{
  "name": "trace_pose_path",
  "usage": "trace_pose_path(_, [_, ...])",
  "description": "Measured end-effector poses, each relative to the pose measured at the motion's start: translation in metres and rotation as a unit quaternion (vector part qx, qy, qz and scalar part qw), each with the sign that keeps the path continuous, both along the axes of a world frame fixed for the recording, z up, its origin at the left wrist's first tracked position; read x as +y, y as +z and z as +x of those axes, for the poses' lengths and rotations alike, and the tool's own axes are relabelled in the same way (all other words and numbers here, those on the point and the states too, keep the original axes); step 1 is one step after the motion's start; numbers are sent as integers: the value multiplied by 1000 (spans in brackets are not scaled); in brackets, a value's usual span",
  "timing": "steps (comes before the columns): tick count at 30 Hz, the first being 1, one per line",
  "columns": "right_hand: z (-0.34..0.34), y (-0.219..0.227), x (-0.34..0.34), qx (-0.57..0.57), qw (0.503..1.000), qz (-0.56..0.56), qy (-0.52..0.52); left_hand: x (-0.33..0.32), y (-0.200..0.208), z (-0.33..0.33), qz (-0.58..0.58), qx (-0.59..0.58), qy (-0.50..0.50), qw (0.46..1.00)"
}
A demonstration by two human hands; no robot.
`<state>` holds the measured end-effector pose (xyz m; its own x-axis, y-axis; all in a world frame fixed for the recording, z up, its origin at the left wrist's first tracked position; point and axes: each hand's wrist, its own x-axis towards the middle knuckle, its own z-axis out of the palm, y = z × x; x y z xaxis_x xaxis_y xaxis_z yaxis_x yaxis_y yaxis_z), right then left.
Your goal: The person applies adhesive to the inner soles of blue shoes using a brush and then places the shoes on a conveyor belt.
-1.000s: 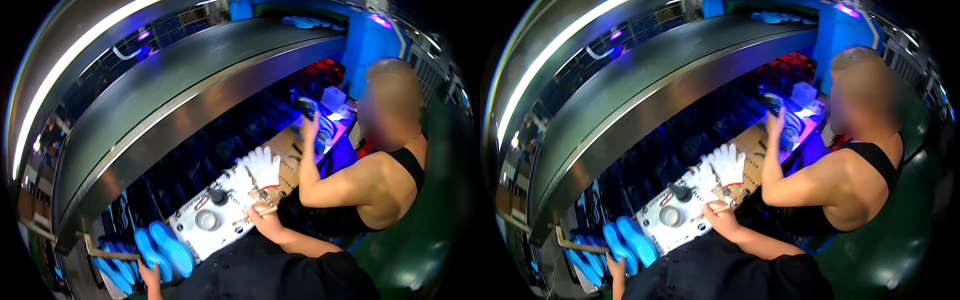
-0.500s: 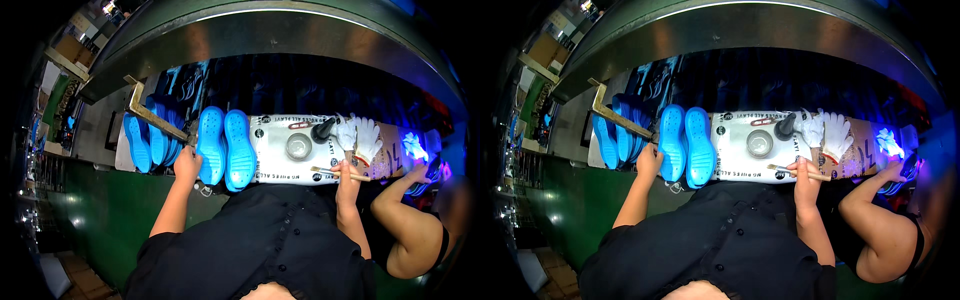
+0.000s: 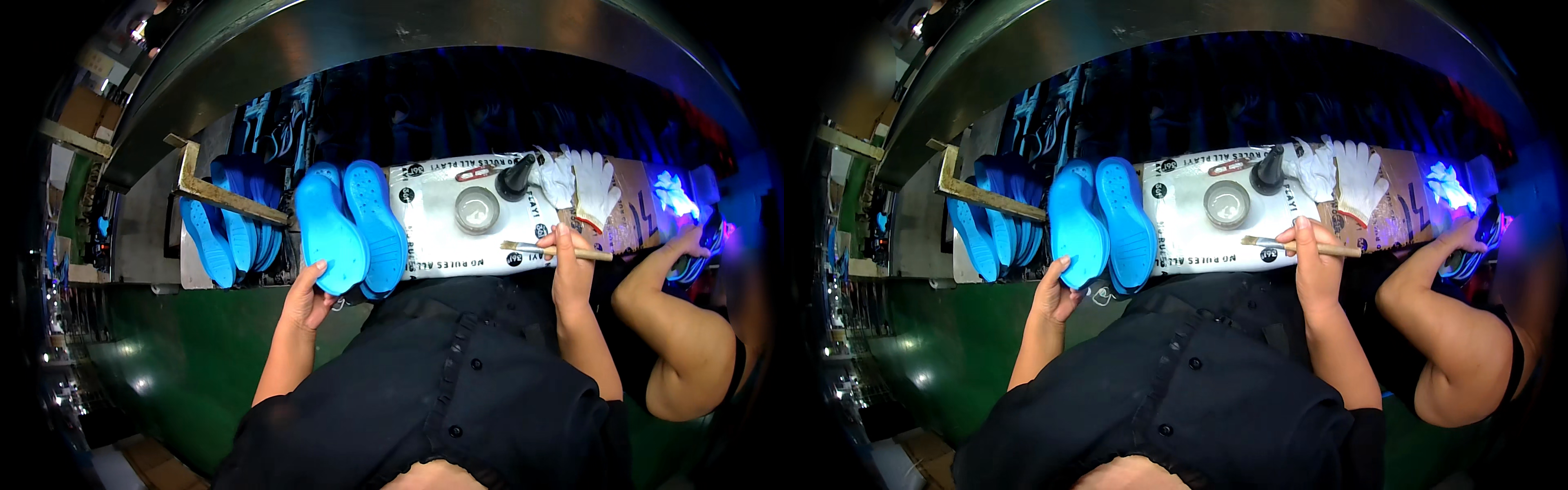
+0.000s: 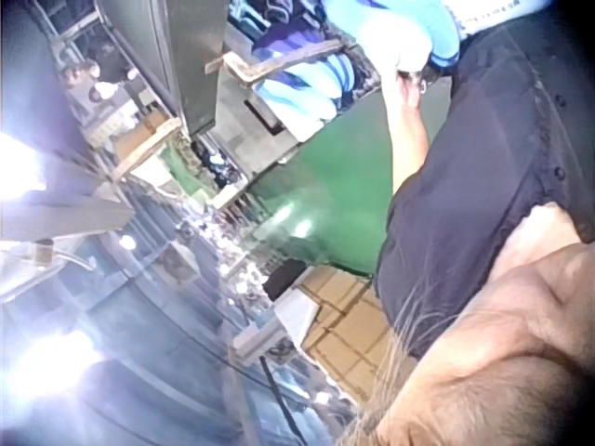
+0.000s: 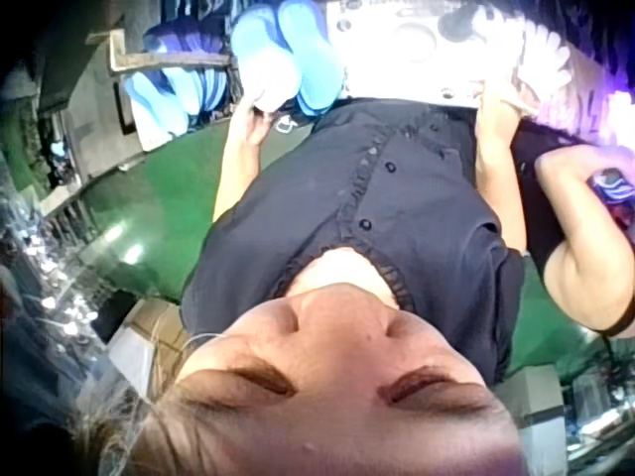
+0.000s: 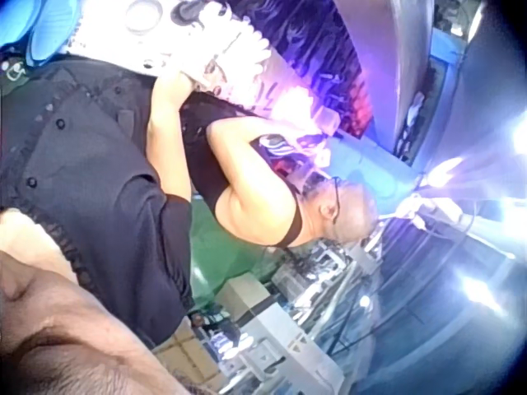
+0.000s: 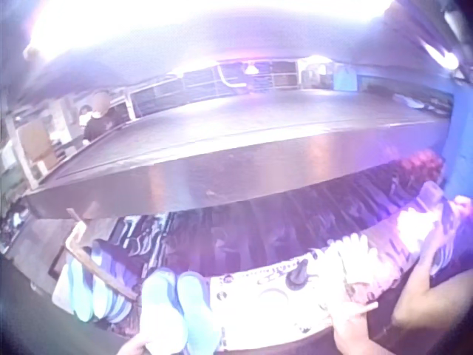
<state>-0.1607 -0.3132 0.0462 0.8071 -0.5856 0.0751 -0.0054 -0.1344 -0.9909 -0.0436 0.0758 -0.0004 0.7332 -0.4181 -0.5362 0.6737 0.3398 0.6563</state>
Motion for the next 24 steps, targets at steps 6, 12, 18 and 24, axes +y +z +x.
trace_pose_path(6, [6,33,4,-74,996,-15,44,-102,52,-17,108,-231,17,967])
trace_pose_path(12, [15,63,21,-199,939,-232,154,-143,52,-20,228,-477,16,849])
trace_pose_path(18, [17,50,36,-201,918,-310,145,-159,64,-25,185,-518,-7,835])
trace_pose_path(24, [13,49,27,-178,912,-342,142,-160,67,-20,188,-553,3,812])
